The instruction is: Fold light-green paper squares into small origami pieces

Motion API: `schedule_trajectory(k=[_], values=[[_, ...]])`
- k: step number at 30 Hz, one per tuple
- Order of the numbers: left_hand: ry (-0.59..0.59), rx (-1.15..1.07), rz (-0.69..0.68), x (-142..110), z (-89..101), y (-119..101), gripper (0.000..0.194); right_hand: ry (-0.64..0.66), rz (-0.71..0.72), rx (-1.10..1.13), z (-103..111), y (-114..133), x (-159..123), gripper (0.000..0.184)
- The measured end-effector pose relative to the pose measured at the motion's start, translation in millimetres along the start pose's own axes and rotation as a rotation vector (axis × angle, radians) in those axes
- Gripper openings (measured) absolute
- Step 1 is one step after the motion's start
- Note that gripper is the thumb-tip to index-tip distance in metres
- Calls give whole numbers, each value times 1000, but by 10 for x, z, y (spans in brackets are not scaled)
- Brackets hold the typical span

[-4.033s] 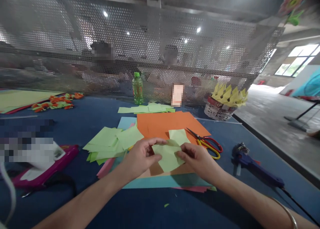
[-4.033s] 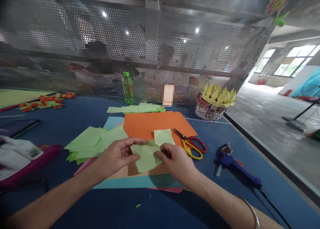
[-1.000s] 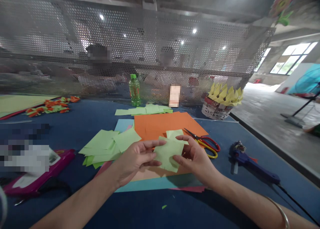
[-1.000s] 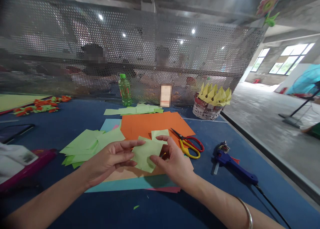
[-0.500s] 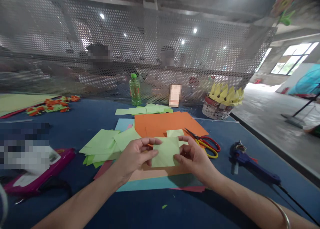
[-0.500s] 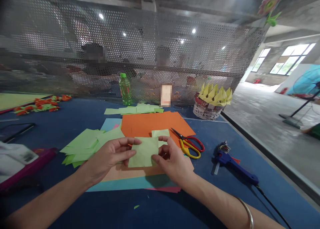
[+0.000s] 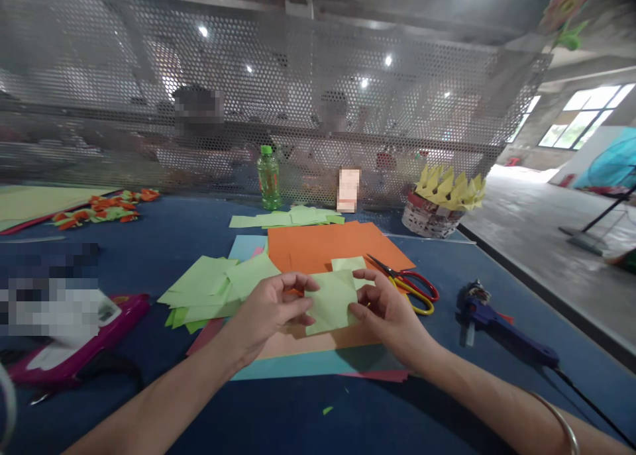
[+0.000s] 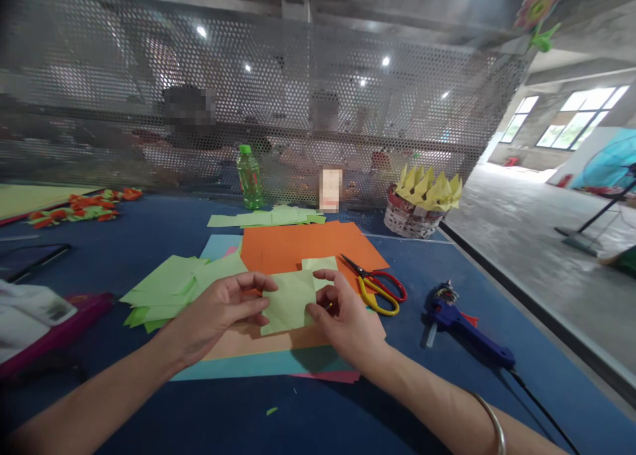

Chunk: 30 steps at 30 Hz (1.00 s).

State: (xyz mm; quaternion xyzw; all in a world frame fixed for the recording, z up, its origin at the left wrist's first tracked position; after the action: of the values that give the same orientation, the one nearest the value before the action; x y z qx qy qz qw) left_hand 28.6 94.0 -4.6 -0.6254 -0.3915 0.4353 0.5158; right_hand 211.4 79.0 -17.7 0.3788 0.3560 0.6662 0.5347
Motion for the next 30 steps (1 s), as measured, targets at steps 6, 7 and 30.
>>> schedule_trajectory(k=[6, 7, 30], values=[[-28, 271, -16, 48, 83, 79, 34, 22, 11, -43, -29, -5, -12, 42], [-41, 339, -60, 56, 94, 57, 32, 21, 14, -63, -29, -2, -14, 41], [15, 1020, -780, -169, -317, -263, 28, -96, 449, -908, 74, 222, 218, 25]])
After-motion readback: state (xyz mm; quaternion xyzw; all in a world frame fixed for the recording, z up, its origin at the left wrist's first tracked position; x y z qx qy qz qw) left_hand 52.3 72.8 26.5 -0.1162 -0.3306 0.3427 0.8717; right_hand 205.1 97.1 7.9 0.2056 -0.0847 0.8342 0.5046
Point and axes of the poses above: each hand's wrist, its own x-axis towards the middle knuckle, its own z-axis out of the back of the hand, y = z × x, the point moved 10 cm from there along x, towards the middle knuckle, and after that the axes turned 8 degrees about -x, right-handed, at the moved point
